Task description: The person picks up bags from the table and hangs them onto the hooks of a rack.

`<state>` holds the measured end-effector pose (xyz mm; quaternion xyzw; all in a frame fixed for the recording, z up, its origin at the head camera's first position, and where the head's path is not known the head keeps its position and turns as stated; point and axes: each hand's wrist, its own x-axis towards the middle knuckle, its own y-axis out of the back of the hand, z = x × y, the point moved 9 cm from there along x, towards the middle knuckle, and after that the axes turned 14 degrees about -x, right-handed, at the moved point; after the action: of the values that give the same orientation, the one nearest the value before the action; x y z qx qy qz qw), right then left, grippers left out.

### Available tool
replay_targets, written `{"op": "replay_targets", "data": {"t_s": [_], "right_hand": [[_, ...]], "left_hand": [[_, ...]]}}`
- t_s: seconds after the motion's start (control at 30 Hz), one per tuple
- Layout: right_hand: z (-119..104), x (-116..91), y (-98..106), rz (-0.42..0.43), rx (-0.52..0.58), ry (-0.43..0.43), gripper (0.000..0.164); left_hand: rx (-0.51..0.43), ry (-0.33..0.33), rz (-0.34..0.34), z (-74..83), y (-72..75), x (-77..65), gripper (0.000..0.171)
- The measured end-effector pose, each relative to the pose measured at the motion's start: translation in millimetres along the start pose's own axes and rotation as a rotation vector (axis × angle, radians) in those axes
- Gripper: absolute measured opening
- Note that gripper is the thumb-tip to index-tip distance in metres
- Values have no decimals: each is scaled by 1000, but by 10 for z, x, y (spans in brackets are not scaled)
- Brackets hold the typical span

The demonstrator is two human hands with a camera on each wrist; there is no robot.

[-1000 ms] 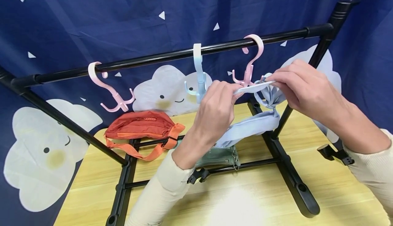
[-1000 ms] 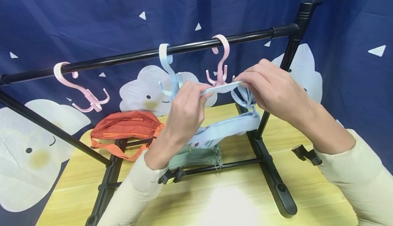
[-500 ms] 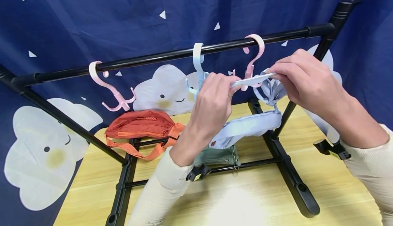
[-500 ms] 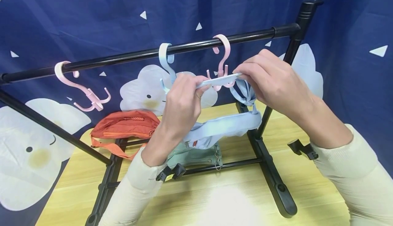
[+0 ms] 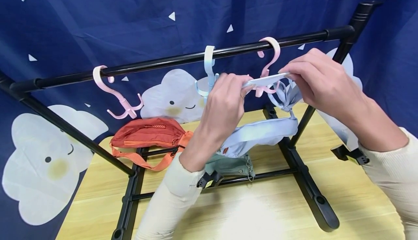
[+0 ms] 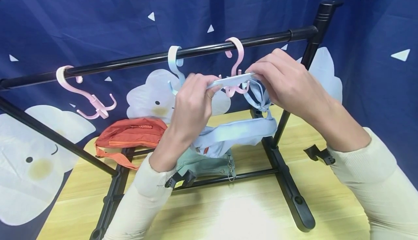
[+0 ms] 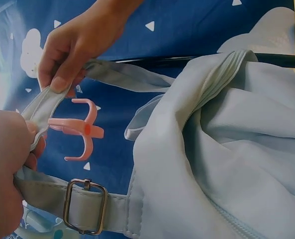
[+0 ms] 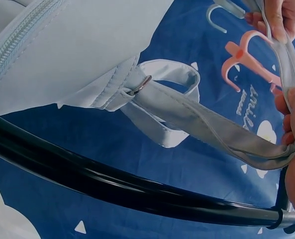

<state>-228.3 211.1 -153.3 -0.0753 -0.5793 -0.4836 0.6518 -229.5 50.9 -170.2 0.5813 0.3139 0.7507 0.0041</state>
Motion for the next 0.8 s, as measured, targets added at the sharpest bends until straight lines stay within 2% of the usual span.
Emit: {"op": "replay_targets", "data": {"t_s": [0.33, 0.57, 0.8], "right_hand": [[57, -3, -84, -9, 13, -10, 33], [102, -50, -157, -39, 26, -29, 34], [135, -131, -207, -63, 30, -52, 12]], "left_hand": [[2, 13, -10, -57, -16, 21, 21], [19, 29, -50, -84, -62, 5, 19], [95, -1, -87, -50, -112, -23, 21]]}}
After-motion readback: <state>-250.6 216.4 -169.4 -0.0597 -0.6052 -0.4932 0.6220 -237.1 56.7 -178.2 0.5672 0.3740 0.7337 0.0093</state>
